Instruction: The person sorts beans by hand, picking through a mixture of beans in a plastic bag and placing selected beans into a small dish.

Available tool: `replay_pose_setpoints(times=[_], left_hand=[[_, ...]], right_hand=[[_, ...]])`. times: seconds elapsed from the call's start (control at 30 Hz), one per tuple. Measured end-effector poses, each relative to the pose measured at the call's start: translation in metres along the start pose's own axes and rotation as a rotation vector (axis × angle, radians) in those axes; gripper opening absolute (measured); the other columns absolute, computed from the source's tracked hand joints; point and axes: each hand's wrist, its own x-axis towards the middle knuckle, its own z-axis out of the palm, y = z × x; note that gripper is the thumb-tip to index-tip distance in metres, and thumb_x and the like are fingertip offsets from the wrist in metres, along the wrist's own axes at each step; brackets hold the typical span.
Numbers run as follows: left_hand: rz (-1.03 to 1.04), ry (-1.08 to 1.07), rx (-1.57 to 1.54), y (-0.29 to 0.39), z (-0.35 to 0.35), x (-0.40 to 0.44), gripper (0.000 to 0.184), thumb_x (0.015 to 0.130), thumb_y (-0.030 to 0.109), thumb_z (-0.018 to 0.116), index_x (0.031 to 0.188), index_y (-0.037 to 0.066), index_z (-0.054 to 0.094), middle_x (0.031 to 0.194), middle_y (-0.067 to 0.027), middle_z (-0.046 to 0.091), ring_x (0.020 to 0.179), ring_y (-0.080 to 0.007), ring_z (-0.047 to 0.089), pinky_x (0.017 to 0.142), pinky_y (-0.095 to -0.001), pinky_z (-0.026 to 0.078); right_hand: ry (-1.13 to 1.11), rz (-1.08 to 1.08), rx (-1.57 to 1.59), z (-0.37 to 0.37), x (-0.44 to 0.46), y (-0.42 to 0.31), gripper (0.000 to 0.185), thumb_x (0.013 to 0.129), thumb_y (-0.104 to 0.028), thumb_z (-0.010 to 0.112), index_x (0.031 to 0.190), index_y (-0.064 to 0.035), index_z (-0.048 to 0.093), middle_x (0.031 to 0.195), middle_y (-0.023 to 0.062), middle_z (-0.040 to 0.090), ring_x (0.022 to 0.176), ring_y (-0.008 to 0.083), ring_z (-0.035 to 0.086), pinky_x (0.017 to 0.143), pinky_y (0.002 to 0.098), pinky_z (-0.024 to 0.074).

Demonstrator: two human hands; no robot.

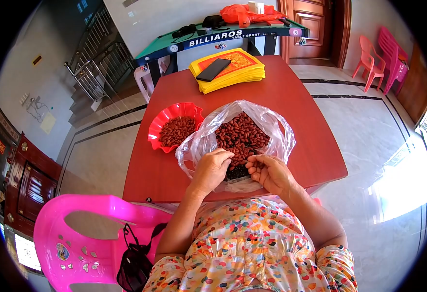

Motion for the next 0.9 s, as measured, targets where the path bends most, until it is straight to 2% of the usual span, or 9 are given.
replay_pose_setpoints(times=[0.2,0.37,0.43,0.47,0.7,0.77,0.9], left_hand=[[0.017,0.076,-0.060,0.020,-0.002,0.001,0.014,0.078,0.001,0.062,0.092,-0.002,0.062,0.086,-0.0136,0.065,0.076,-0.0220,0.063,0.067,-0.0291,0.049],[0.109,0.017,-0.178,0.034,0.011,-0.002,0.012,0.078,0.001,0.063,0.090,-0.001,0.063,0.085,-0.0122,0.065,0.076,-0.0216,0.063,0.067,-0.0296,0.050],[0.185,0.020,-0.148,0.037,0.013,-0.002,0.014,0.076,0.000,0.061,0.091,-0.001,0.062,0.083,-0.0133,0.064,0.076,-0.0275,0.062,0.067,-0.0329,0.050],[0.210,0.029,-0.133,0.033,0.015,-0.002,0.017,0.076,0.000,0.062,0.093,-0.001,0.063,0.085,-0.0135,0.064,0.077,-0.0272,0.062,0.068,-0.0330,0.050],[0.115,0.015,-0.172,0.026,0.003,0.000,0.019,0.079,0.001,0.059,0.097,-0.001,0.063,0.089,-0.0140,0.063,0.079,-0.0276,0.062,0.069,-0.0328,0.050],[0.047,-0.022,-0.054,0.017,-0.003,-0.001,0.018,0.080,0.001,0.057,0.097,-0.001,0.063,0.090,-0.0137,0.063,0.078,-0.0279,0.062,0.068,-0.0325,0.050],[0.047,-0.035,0.040,0.010,-0.007,-0.002,0.016,0.076,-0.003,0.059,0.092,-0.004,0.062,0.083,-0.0151,0.061,0.074,-0.0286,0.060,0.066,-0.0327,0.048]], right_hand=[[0.003,0.000,0.003,0.000,0.000,0.000,0.020,0.091,-0.014,0.046,0.091,0.0036,0.056,0.078,0.0102,0.059,0.066,0.0153,0.056,0.057,0.0248,0.0481],[0.000,-0.002,0.026,-0.001,0.000,0.003,0.020,0.091,-0.014,0.046,0.090,0.0036,0.056,0.077,0.0102,0.059,0.065,0.0150,0.056,0.056,0.0250,0.0482],[-0.038,-0.022,-0.003,-0.001,-0.001,0.003,0.020,0.091,-0.013,0.046,0.089,0.0036,0.057,0.077,0.0100,0.059,0.065,0.0149,0.056,0.055,0.0246,0.0479],[-0.037,-0.022,-0.003,-0.001,-0.001,0.004,0.020,0.091,-0.013,0.046,0.089,0.0036,0.057,0.077,0.0100,0.059,0.065,0.0149,0.056,0.055,0.0246,0.0479],[-0.039,0.020,0.018,0.002,-0.003,0.002,0.020,0.091,-0.013,0.046,0.089,0.0036,0.057,0.077,0.0101,0.058,0.064,0.0153,0.055,0.054,0.0248,0.0468],[-0.019,0.023,0.012,0.003,-0.003,0.000,0.020,0.091,-0.013,0.046,0.089,0.0037,0.057,0.078,0.0104,0.058,0.064,0.0155,0.055,0.054,0.0251,0.0463],[-0.010,0.015,0.031,0.003,-0.003,0.000,0.020,0.090,-0.013,0.046,0.088,0.0036,0.057,0.077,0.0110,0.058,0.063,0.0158,0.054,0.054,0.0257,0.0446]])
